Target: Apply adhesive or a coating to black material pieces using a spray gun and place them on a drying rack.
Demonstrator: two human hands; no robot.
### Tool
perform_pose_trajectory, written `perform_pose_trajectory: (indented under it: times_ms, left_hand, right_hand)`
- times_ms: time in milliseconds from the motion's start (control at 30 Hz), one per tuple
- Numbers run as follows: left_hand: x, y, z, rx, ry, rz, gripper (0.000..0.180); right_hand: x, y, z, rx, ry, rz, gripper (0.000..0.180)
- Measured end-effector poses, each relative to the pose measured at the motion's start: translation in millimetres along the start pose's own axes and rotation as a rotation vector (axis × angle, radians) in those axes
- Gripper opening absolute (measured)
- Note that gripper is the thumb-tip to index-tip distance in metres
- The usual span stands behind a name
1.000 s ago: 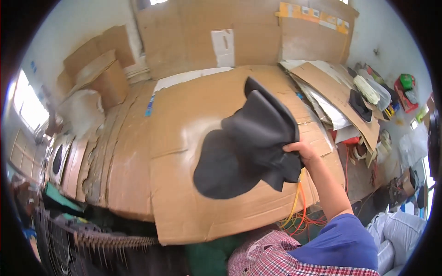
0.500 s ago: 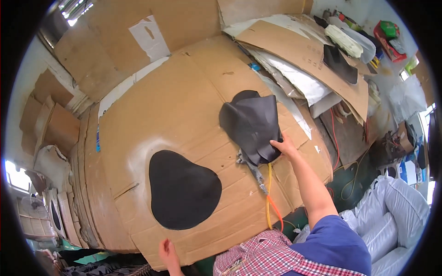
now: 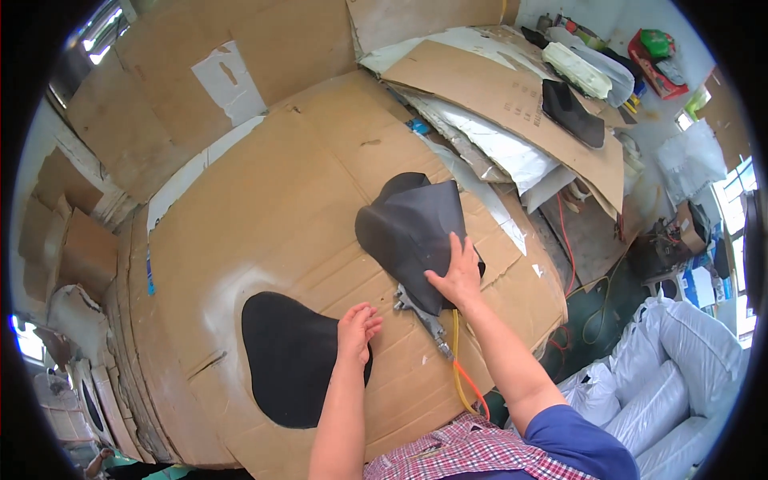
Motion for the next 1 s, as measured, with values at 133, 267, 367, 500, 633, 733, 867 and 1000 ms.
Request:
perform_pose_trajectory:
  times_ms: [133,267,367,500,633,733,867,1000]
  left_hand:
    - [2.1,-11.6,-13.5,-0.034,0.038,-0.029,0.023]
    - [3.2,-39.6,-14.0,-0.074,0.067,0.013,0.03]
    - [-3.8,-45.7,-25.8,0.05,0.05,-0.008,0.045]
    - [9.6,-55.8,-60.5,0.21,-0.049,-0.112,0.062]
    - [31.0,-71.5,-77.8,0.279,-0.173,-0.453,0.034]
    - [45.2,-78.4,-75.7,0.349,-0.325,-0.557,0.016]
    - [89.2,-114.2,-44.4,0.362,-0.746,-0.707,0.019]
    - [108.0,-242.2,36.8,0.027,-0.875,-0.593,0.016]
  right_hand:
    - [70.3,-12.7,-11.8,0.067,-0.435,-0.373,0.072]
    - [165.6,-46.2,-1.0,0.067,-1.079,-0.885,0.05]
    - [168.1,-53.7,-0.8,-0.024,-1.175,-1.026,0.03]
    - [174.8,-66.0,7.2,-0.109,-1.373,-1.195,0.014]
    - [159.4,-49.8,-10.9,-0.186,-1.059,-0.917,0.026]
    - [154.1,-35.7,-47.8,-0.221,-0.689,-0.491,0.038]
    - [184.0,-55.0,-46.9,-0.189,-0.9,-0.61,0.044]
    - [190.1,-63.7,-28.7,-0.184,-1.233,-0.922,0.047]
Point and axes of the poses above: each hand's wrist, its own z-axis away from the middle knuckle, its own y-axis out of the back of the hand, x = y × z, the point moved 9 cm from there along -z, towards the middle knuckle, and after that the axes turned 15 degrees about x, right-handed, at the moved point
